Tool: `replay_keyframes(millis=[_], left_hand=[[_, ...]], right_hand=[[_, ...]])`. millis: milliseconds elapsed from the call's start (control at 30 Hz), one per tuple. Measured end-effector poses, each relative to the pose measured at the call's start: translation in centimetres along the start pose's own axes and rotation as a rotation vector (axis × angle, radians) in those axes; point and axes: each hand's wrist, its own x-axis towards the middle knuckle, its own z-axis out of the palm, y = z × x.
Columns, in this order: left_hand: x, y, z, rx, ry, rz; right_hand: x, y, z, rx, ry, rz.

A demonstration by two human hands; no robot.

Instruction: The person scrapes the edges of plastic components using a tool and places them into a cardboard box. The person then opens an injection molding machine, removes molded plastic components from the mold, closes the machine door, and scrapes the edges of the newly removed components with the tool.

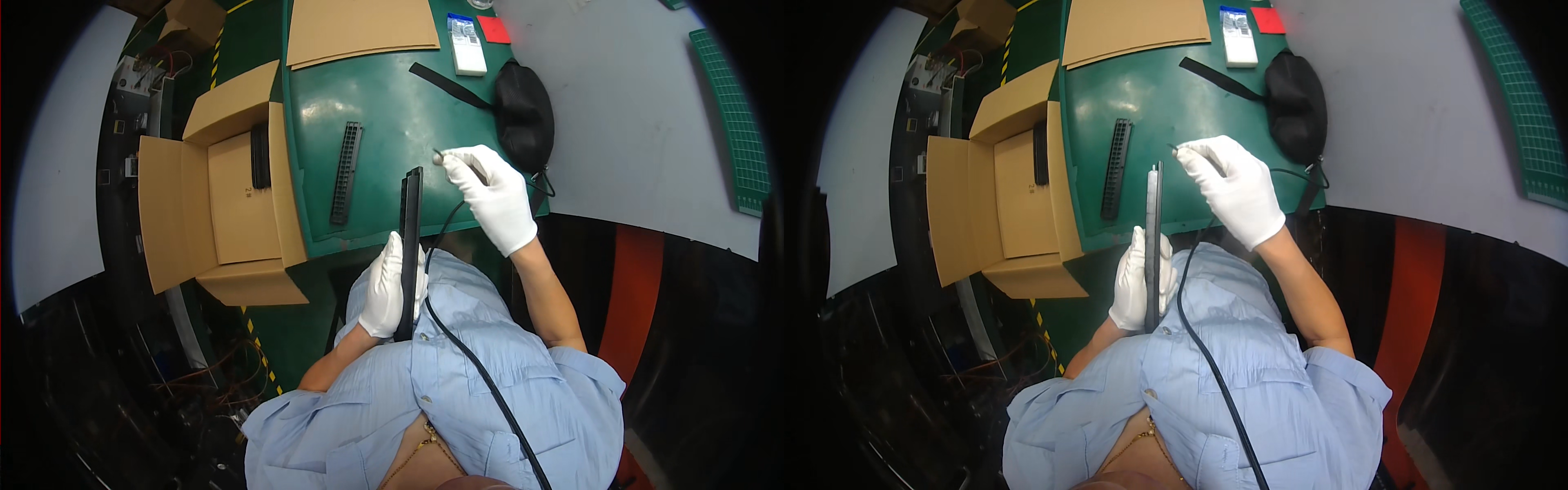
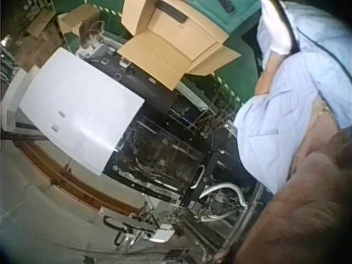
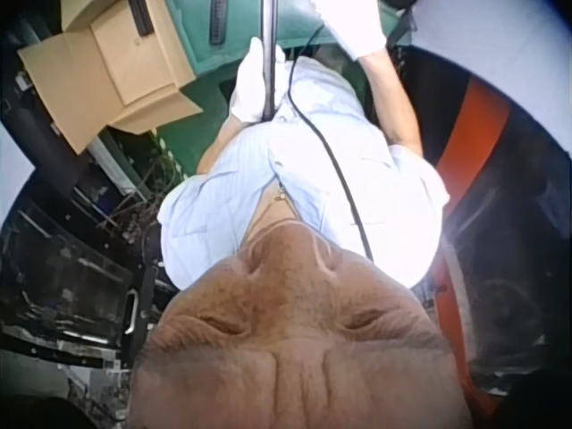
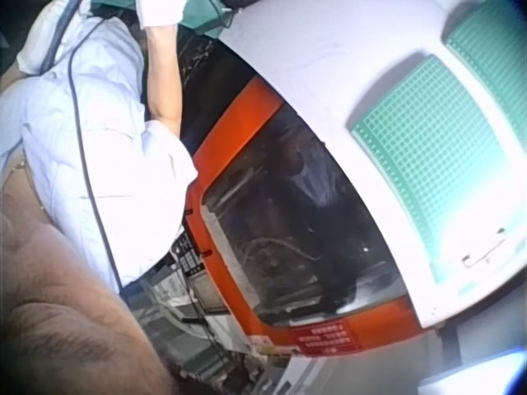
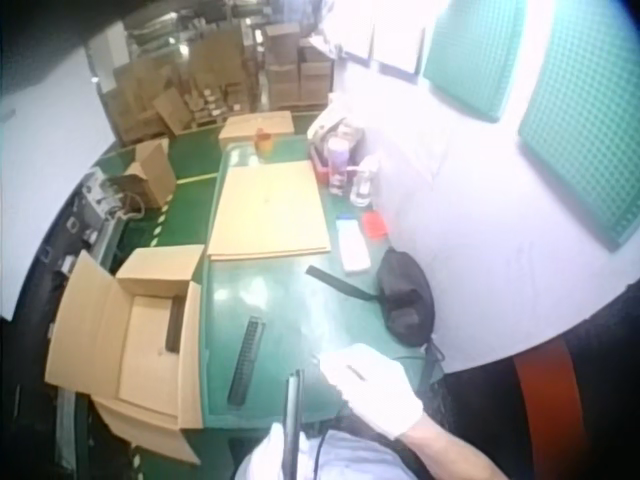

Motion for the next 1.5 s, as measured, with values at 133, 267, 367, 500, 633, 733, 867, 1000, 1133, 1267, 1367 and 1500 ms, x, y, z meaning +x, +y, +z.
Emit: replay_keyframes(millis=[133, 267, 367, 500, 633, 733, 867, 1000, 1133, 1267, 1367, 1500], left_hand=[[0.0, 0.0, -0.4, -0.032, -0.04, -0.024], [0.5, 0.4, -0.7, 0.082, -0.074, 0.023], [2.8, 1.8, -1.4, 0.349, -0.03, 0.167], [4.6, 3.5, -0.7, 0.151, 0.056, 0.383], [3.1, 3.1, -0.9, 0.325, 0.131, 0.437], [2.9, 2.4, -0.8, 0.404, 0.159, 0.524], [2.8, 1.5, -1.3, 0.491, 0.12, 0.581], [2.4, 1.5, -1.3, 0.519, 0.095, 0.579], [2.6, 0.7, -1.9, 0.498, 0.069, 0.555], [3.0, 0.6, -2.1, 0.543, 0.075, 0.565], [2.7, 1.1, -1.6, 0.595, 0.071, 0.555], [2.6, 1.3, -1.4, 0.582, 0.087, 0.515]], right_hand=[[0.5, -0.8, -0.6, 0.419, -0.341, 0.653], [0.3, -1.2, 0.2, 0.572, -0.432, 0.709], [0.7, -3.7, 0.5, 0.391, -0.37, 0.604], [-1.8, -4.6, 1.5, -0.134, -0.507, -0.04], [-4.5, -5.4, 0.2, 0.159, -0.449, 0.117], [-4.9, -4.5, 0.3, -0.059, -0.341, -0.112], [-4.9, -3.3, 0.8, -0.335, -0.256, -0.458], [-5.5, -2.8, 0.5, -0.423, -0.24, -0.68], [-6.2, -2.9, 0.0, -0.47, -0.322, -0.716], [-7.1, -2.6, 0.3, -0.389, -0.297, -0.698], [-6.7, -2.6, 0.1, -0.447, -0.271, -0.652], [-5.9, -2.1, 0.3, -0.42, -0.226, -0.651]])
